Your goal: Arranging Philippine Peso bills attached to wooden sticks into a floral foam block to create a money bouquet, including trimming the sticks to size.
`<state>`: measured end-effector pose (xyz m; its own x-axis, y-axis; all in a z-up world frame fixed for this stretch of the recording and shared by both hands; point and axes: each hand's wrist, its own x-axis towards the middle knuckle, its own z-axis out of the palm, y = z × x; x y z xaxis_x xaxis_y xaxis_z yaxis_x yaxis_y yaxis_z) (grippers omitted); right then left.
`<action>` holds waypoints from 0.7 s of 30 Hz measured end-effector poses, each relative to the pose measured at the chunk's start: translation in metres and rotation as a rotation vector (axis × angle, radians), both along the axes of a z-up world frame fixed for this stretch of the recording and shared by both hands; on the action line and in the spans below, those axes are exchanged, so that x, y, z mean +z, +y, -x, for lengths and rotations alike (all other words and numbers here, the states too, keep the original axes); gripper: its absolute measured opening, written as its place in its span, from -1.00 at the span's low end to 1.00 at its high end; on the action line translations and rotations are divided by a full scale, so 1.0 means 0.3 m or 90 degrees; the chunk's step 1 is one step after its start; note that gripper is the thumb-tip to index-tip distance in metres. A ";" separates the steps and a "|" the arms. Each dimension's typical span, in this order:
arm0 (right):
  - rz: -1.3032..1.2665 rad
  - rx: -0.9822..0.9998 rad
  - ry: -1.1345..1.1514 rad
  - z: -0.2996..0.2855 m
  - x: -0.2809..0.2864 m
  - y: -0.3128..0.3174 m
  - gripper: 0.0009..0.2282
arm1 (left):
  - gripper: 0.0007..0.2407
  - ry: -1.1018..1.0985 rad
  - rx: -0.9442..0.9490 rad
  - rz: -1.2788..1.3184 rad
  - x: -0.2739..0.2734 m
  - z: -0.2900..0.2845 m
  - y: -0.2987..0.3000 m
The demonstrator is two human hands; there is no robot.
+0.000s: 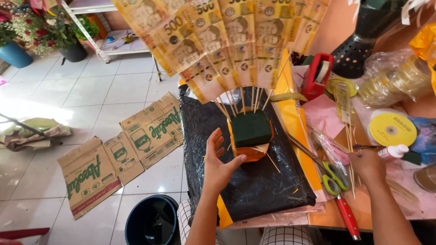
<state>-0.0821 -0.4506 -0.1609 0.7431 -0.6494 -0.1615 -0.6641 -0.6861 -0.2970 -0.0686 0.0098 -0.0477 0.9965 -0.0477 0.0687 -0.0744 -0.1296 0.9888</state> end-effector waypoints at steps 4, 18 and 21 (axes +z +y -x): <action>-0.196 -0.072 -0.209 0.164 0.167 0.151 -0.73 | -0.55 -0.177 0.256 0.022 -0.006 0.118 -0.089; -0.058 0.595 -0.356 0.587 0.293 0.442 -0.88 | -0.96 0.016 -0.072 0.424 -0.013 0.416 -0.345; -0.143 0.640 -0.314 0.550 0.341 0.540 -0.93 | -0.86 0.170 -0.012 0.430 -0.016 0.409 -0.290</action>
<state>-0.2470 -0.2886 -0.0587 0.9248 0.2825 0.2548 0.3791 -0.7395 -0.5562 -0.1913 -0.0771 -0.0525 0.9829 -0.0977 -0.1561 0.1842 0.5153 0.8370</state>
